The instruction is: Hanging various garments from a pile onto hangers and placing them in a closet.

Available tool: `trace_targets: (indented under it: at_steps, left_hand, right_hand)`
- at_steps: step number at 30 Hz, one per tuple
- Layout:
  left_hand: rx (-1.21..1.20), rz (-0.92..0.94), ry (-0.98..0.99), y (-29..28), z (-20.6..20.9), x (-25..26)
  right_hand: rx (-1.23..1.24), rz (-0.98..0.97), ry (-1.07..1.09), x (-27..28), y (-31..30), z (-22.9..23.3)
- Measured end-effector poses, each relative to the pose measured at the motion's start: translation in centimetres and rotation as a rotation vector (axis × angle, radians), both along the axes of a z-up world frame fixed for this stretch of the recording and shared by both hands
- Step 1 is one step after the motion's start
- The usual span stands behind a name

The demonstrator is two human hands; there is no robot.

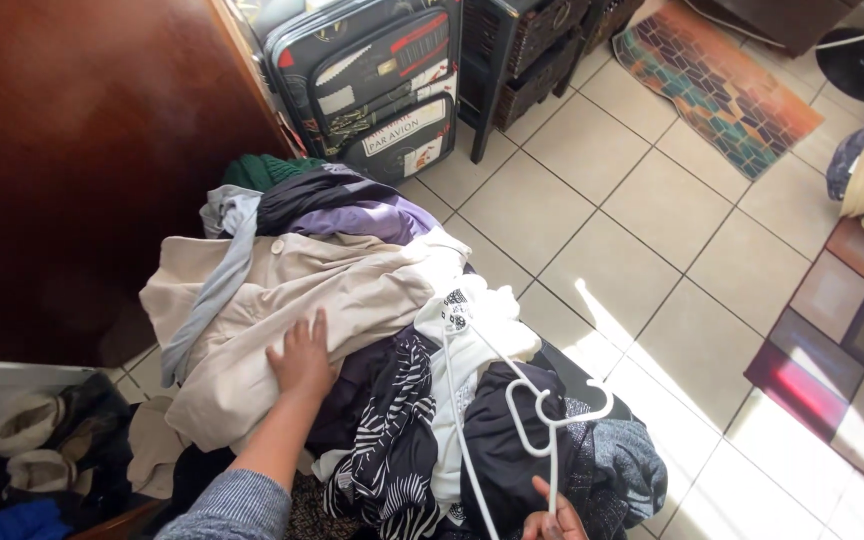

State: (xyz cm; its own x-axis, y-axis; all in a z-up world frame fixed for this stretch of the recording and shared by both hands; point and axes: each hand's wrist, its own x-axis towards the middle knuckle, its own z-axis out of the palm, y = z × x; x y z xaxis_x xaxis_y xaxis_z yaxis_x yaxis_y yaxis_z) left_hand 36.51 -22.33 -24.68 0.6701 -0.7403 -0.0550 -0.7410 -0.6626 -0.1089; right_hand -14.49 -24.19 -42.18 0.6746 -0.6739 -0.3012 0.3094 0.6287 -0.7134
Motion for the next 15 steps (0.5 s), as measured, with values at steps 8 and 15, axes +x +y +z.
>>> trace_targets:
  at_steps: [8, 15]
  left_hand:
    - [-0.356, -0.072, 0.315, 1.4, 3.5, 0.7]
    - [-0.975, -0.236, 0.850, 4.1, 10.7, -10.8]
  right_hand:
    - [0.083, 0.046, -0.029, -0.5, 0.6, -1.8]
    - [0.368, -0.019, 0.017, 5.4, -1.2, 8.7]
